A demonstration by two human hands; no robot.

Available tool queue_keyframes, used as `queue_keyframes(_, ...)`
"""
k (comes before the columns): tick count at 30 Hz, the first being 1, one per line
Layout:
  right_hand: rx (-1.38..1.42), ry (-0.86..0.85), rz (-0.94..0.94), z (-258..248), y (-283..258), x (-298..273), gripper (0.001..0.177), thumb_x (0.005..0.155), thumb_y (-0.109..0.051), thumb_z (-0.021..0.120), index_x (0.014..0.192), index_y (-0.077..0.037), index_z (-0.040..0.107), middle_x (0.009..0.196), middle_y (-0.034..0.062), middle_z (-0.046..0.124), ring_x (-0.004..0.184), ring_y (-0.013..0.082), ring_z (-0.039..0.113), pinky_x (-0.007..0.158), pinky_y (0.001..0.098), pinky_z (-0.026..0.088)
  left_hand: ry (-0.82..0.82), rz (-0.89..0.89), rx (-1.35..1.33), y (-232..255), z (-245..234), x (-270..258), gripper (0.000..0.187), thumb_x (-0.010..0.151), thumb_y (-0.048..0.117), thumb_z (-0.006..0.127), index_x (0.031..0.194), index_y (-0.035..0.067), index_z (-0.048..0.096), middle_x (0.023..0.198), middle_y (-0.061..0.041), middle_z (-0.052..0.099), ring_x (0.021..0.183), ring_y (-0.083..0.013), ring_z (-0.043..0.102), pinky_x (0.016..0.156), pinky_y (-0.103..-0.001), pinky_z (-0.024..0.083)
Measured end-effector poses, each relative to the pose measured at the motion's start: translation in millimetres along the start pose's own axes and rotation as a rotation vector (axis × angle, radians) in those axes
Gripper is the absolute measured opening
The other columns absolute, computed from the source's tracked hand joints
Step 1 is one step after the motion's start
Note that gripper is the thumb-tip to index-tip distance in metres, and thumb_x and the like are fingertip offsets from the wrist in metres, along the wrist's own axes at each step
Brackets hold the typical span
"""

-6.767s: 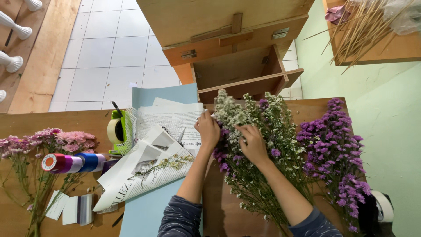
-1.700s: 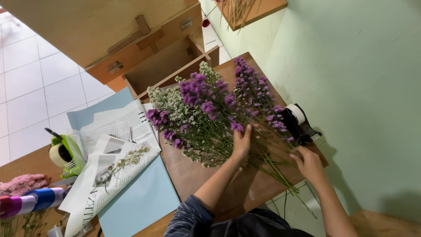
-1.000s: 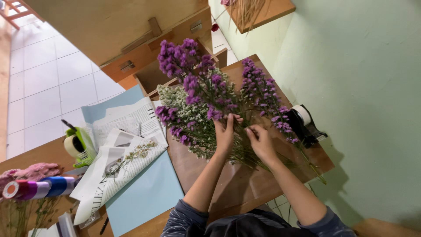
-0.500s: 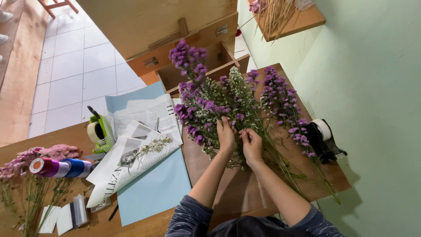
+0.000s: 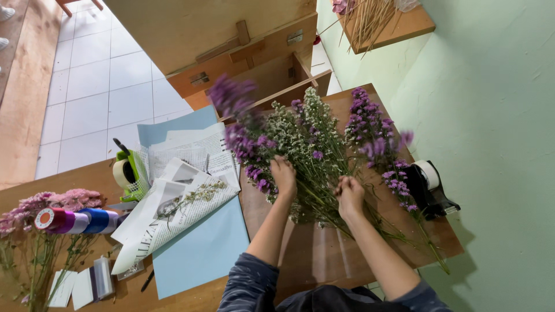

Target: The person arranges purple and white flowers into a bouquet on a wooden table. They repeatedly pick up, position, and adjust the stems to form a cohesive bunch.

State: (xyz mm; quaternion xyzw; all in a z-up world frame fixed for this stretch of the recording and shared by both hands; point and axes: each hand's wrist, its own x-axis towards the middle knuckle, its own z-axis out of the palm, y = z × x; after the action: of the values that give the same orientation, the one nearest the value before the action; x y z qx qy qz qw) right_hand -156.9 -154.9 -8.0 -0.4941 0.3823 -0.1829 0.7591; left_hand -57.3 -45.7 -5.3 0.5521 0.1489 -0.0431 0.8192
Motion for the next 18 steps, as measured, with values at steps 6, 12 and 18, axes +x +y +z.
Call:
queue_keyframes(6, -0.183, -0.256, 0.018, -19.5, -11.2, -9.6, 0.019, 0.091, -0.009, 0.036, 0.083, 0.001, 0.051, 0.058, 0.0005, 0.034, 0.041, 0.0058, 0.03, 0.035, 0.0152, 0.024, 0.042, -0.031, 0.127, -3.3, -2.3, -3.1, 0.031, 0.095, 0.027, 0.018, 0.09, 0.005, 0.039, 0.063, 0.006, 0.029, 0.049, -0.006, 0.028, 0.046, -0.021, 0.028)
queue_keyframes(12, -0.914, -0.287, -0.228, -95.1, -2.8, 41.5, 0.02, 0.089, -0.017, 0.044, 0.083, -0.01, 0.062, 0.056, 0.0048, 0.054, 0.05, 0.0151, 0.051, 0.048, 0.0248, 0.039, 0.023, -0.061, 0.246, 29.6, -36.8, 34.5, 0.053, 0.094, 0.029, 0.029, 0.132, -0.004, 0.01, 0.132, -0.027, 0.019, 0.119, -0.0374, 0.03, 0.092, -0.046, 0.037)
queue_keyframes(18, -0.872, -0.189, -0.44, -54.0, -40.4, 31.7, 0.019, 0.087, -0.012, 0.045, 0.086, -0.011, 0.064, 0.059, 0.0091, 0.058, 0.064, 0.0246, 0.056, 0.066, 0.0321, 0.043, -0.273, -0.097, -0.141, 70.1, -5.8, -16.7, 0.062, 0.087, 0.054, 0.001, 0.101, 0.005, 0.036, 0.069, 0.002, 0.02, 0.058, -0.0096, 0.023, 0.053, -0.023, 0.027)
